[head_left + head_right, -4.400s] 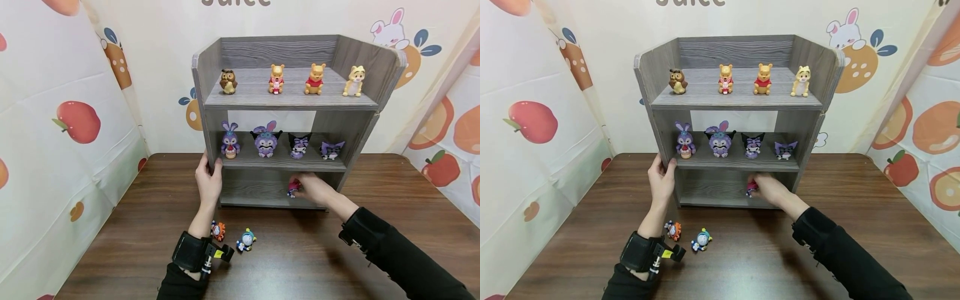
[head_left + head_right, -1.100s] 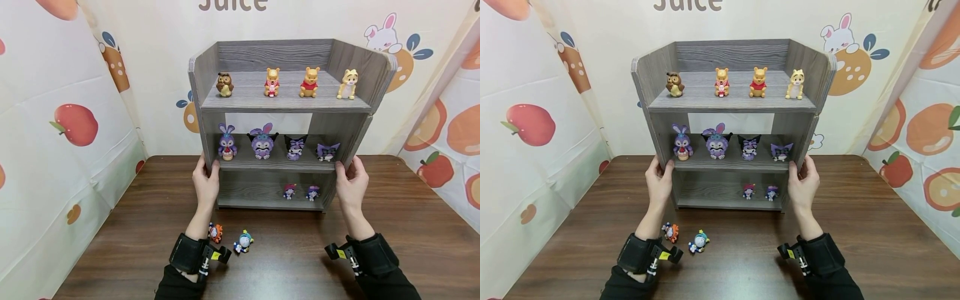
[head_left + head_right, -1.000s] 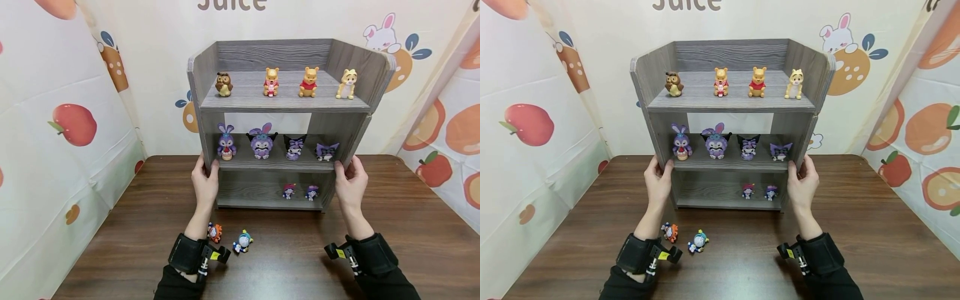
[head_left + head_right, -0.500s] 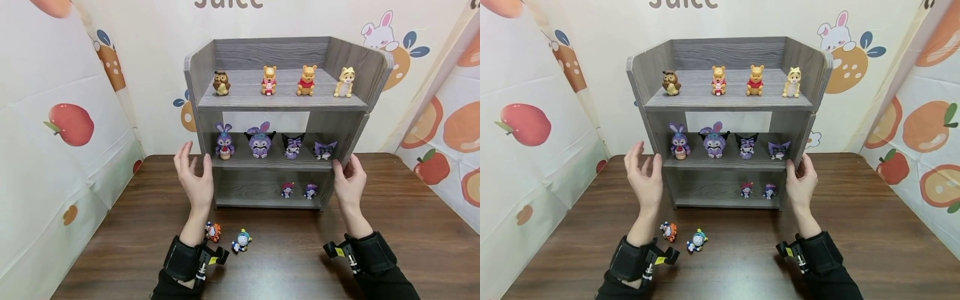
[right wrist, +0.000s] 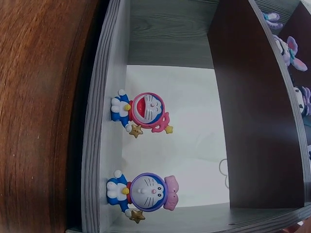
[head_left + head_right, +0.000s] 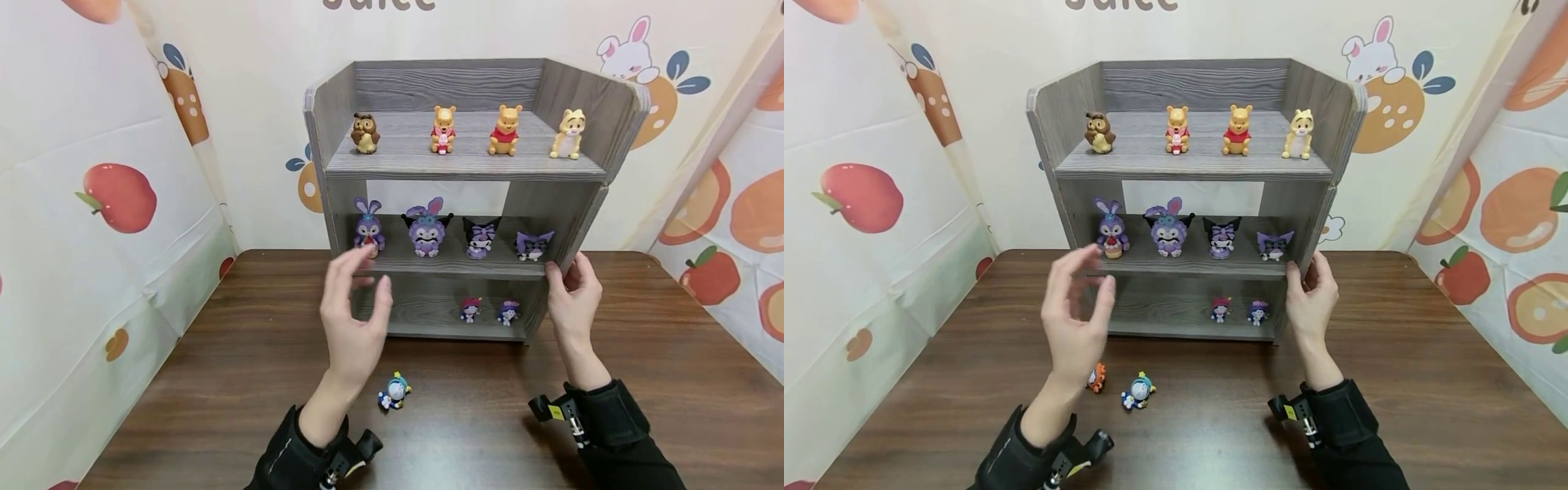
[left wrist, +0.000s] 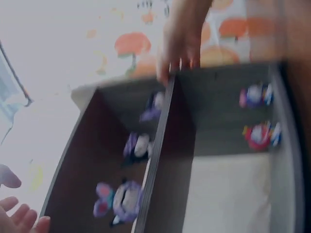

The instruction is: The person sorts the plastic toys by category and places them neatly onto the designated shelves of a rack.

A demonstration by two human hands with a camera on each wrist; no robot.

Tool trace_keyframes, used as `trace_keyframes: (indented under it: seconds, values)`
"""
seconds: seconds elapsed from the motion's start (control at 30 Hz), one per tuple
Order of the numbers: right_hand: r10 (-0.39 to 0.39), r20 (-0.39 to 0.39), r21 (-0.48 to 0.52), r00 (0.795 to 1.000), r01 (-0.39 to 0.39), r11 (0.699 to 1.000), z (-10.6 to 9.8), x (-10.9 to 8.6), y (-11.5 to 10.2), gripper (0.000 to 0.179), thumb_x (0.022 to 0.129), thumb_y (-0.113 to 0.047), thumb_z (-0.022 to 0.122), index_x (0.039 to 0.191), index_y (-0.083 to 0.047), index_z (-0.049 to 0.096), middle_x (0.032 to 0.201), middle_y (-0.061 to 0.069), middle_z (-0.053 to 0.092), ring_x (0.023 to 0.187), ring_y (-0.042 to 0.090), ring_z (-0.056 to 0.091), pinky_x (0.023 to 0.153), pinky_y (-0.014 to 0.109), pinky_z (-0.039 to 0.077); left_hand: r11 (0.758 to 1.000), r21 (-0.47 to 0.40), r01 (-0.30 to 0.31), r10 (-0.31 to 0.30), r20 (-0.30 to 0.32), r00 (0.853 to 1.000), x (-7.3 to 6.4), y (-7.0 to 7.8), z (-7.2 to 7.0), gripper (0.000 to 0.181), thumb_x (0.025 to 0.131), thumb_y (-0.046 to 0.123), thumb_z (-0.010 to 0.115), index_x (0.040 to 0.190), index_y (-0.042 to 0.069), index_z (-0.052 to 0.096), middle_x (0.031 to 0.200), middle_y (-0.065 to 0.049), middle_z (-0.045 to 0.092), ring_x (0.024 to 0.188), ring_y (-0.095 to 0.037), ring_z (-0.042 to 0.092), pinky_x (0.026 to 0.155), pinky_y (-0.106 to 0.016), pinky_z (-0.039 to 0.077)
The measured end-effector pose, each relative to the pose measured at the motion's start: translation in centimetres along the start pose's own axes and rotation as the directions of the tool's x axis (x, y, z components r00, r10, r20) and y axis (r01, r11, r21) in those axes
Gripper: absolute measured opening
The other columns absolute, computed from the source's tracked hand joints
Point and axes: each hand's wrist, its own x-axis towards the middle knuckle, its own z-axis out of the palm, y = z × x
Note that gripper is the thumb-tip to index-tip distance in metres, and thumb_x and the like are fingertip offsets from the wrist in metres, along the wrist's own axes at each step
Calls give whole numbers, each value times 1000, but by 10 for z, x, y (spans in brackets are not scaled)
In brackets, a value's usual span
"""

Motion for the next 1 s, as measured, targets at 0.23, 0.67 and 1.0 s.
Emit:
trace_keyframes:
  seconds: [0.23,0.67,1.0]
  values:
    - [10,-4,-2,1000,-10,1000,-1,-1,1,28,80,9,49,108,13,54,81,-6,62,69,3,56,60,13,43,984,60,167,-177,415,893,-21,3,7,33,80,2,60,113,5,56,106,-2,54,91,-11,50,70,-27,45]
    - [24,-4,30,1000,-23,999,-1,0,1,29,80,10,48,108,12,55,84,-4,62,72,5,57,61,14,44,869,482,-109,-416,833,363,-32,-1,8,41,81,24,64,117,6,54,112,-3,51,103,-16,50,80,-28,44]
    - [35,-5,8,999,-35,999,-1,1,0,28,81,9,49,108,11,55,83,-5,62,72,4,57,62,14,44,806,536,-252,-539,840,63,-50,-24,4,42,73,22,72,111,8,61,103,-2,55,92,-17,53,68,-25,45]
